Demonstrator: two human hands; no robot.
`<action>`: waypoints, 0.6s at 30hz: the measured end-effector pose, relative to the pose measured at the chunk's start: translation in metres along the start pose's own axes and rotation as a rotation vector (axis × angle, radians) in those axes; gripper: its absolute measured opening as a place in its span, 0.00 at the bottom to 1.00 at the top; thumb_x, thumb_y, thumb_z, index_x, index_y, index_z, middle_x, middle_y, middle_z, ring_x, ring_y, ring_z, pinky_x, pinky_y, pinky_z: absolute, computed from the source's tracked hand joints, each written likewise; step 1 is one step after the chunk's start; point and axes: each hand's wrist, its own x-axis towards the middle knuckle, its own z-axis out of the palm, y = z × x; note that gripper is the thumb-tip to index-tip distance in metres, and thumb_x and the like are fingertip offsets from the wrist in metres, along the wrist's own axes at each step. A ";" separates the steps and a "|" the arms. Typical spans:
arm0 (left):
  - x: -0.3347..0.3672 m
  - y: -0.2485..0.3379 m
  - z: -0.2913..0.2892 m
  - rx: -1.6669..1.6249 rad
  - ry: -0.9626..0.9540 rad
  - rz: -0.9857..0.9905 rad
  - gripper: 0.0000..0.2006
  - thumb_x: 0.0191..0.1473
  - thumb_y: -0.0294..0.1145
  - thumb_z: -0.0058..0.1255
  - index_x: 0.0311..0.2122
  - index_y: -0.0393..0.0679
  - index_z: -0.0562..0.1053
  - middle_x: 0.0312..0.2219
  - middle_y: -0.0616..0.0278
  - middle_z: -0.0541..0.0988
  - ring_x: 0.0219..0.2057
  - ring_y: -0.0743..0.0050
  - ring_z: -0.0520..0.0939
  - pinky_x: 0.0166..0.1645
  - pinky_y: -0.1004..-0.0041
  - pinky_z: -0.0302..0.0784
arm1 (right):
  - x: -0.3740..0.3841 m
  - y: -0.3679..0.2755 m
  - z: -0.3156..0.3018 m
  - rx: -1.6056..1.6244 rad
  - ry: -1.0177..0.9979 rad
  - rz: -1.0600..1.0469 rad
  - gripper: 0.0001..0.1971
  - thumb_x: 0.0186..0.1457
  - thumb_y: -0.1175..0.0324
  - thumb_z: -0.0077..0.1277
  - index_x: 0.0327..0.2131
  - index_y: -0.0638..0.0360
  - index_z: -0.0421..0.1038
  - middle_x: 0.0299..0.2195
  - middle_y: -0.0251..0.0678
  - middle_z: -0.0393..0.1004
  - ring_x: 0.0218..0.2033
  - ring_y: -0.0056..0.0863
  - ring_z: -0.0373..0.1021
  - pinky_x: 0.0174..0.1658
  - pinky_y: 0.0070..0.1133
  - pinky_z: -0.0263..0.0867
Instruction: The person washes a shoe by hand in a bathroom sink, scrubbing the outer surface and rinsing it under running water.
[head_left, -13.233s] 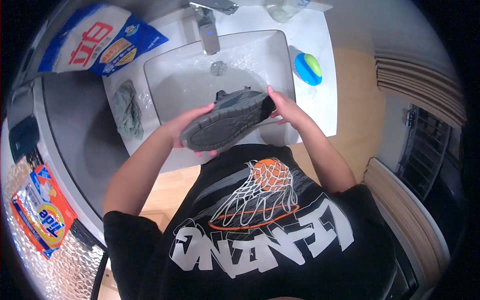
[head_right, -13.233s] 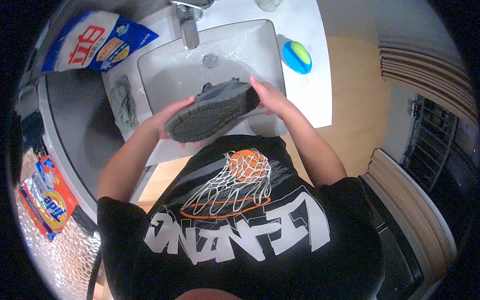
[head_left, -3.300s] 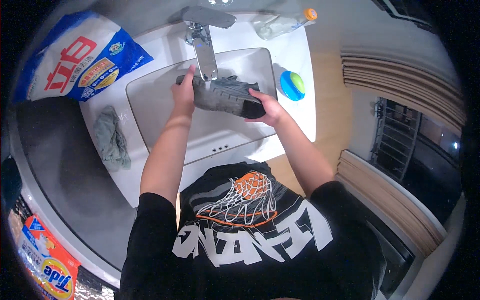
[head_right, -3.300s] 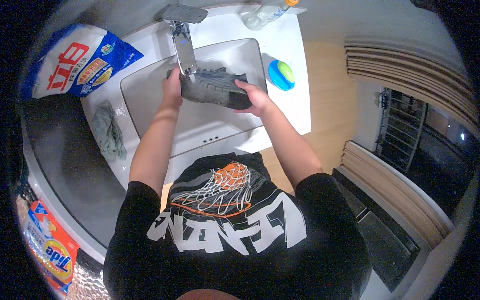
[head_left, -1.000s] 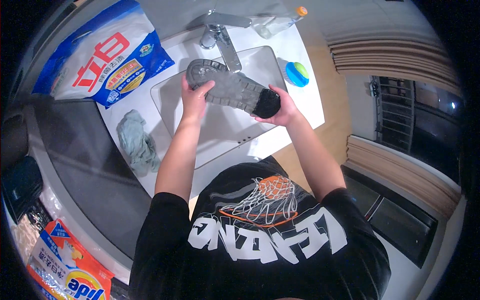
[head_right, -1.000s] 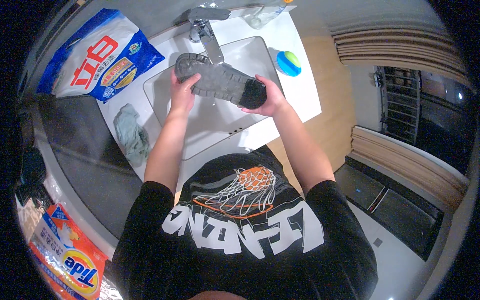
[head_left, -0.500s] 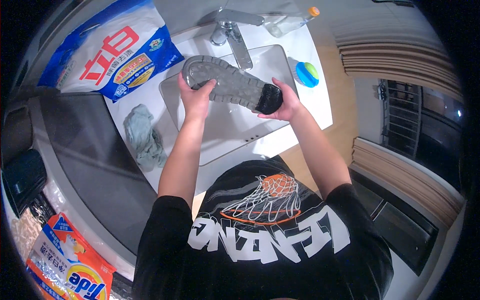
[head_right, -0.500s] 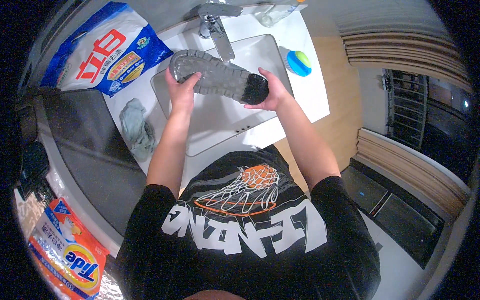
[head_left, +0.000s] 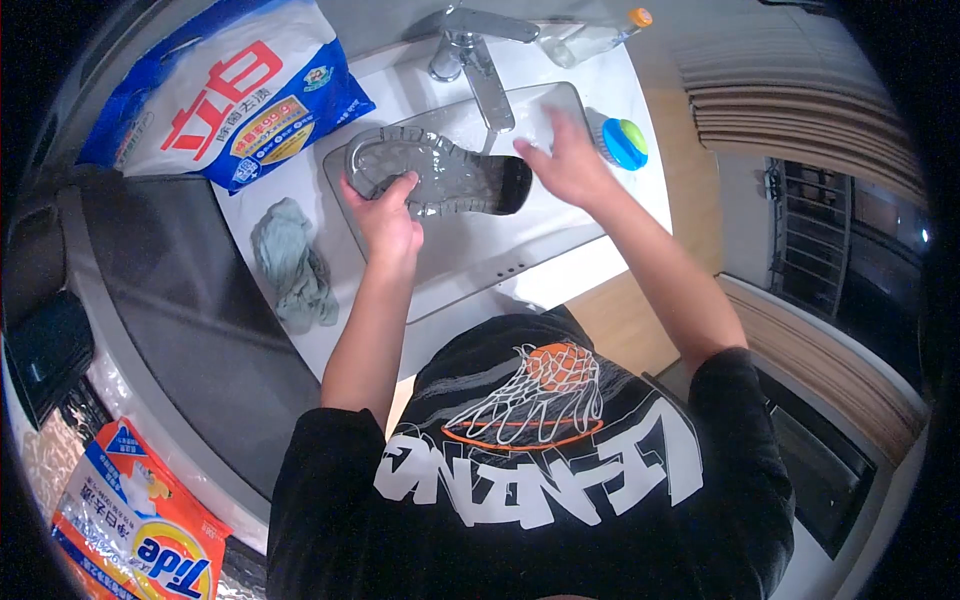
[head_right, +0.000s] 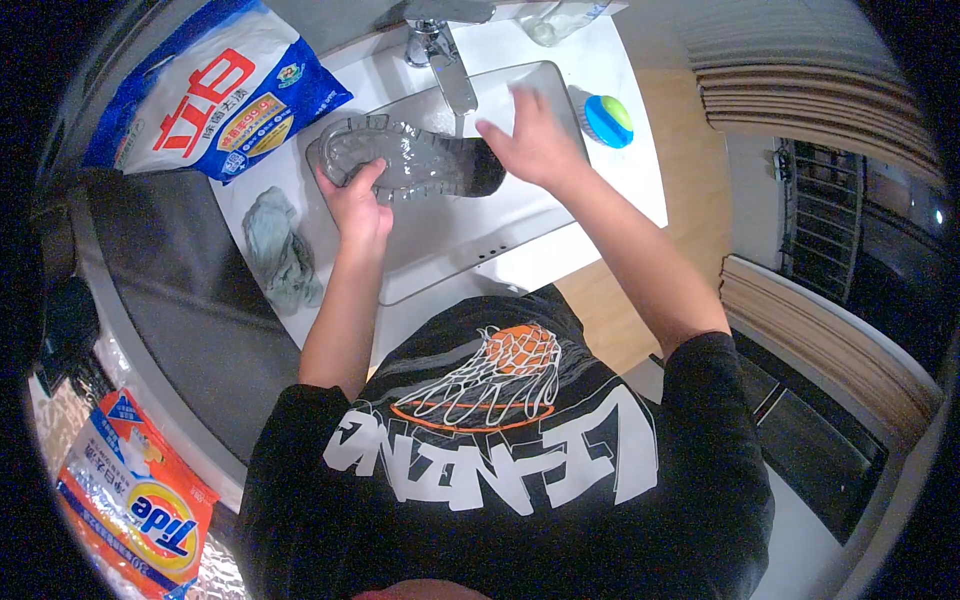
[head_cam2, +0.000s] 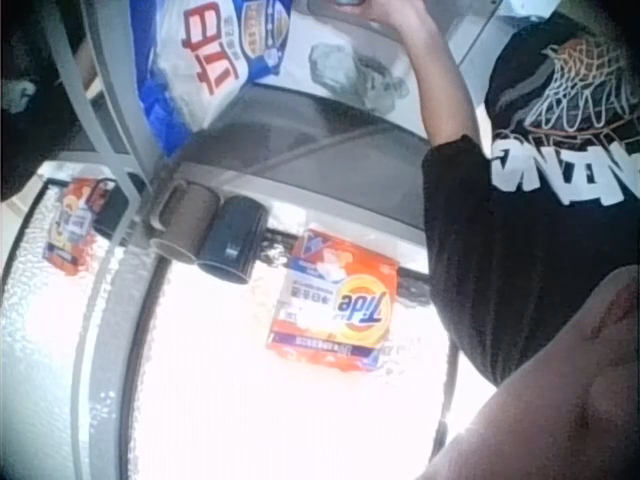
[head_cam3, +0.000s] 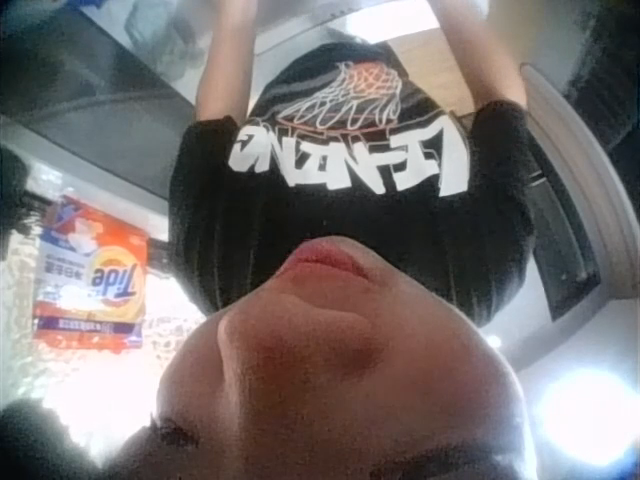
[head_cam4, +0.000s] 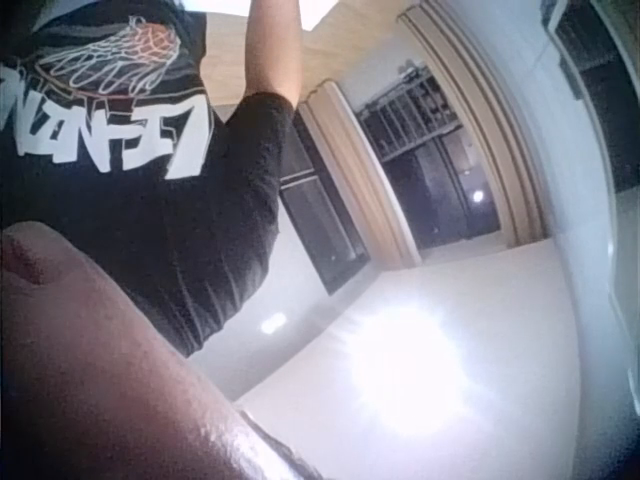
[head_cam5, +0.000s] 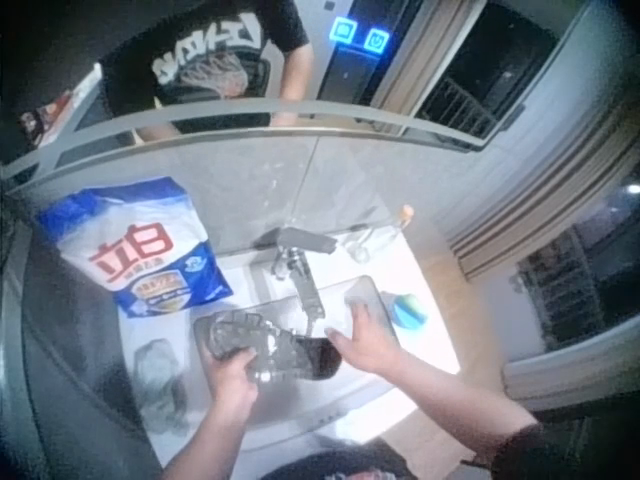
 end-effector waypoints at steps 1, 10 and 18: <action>0.001 -0.001 -0.003 0.006 0.007 0.002 0.37 0.36 0.08 0.57 0.55 0.46 0.63 0.46 0.62 0.73 0.48 0.63 0.74 0.51 0.61 0.74 | 0.003 -0.019 -0.014 -0.021 0.217 -0.244 0.36 0.56 0.55 0.55 0.62 0.63 0.52 0.61 0.54 0.54 0.55 0.45 0.65 0.47 0.27 0.73; -0.002 -0.023 -0.044 0.006 0.144 -0.091 0.31 0.38 0.10 0.56 0.52 0.40 0.66 0.43 0.54 0.76 0.42 0.58 0.80 0.47 0.59 0.79 | 0.033 -0.106 -0.061 -0.442 -0.005 -0.248 0.38 0.53 0.53 0.51 0.62 0.64 0.53 0.66 0.47 0.51 0.56 0.40 0.67 0.52 0.37 0.67; -0.003 -0.036 -0.061 0.137 0.193 -0.158 0.28 0.40 0.09 0.54 0.50 0.39 0.68 0.43 0.54 0.77 0.43 0.58 0.79 0.48 0.64 0.77 | 0.025 -0.055 -0.039 -0.336 0.208 -0.452 0.35 0.53 0.56 0.55 0.61 0.59 0.57 0.65 0.41 0.54 0.43 0.42 0.75 0.42 0.30 0.72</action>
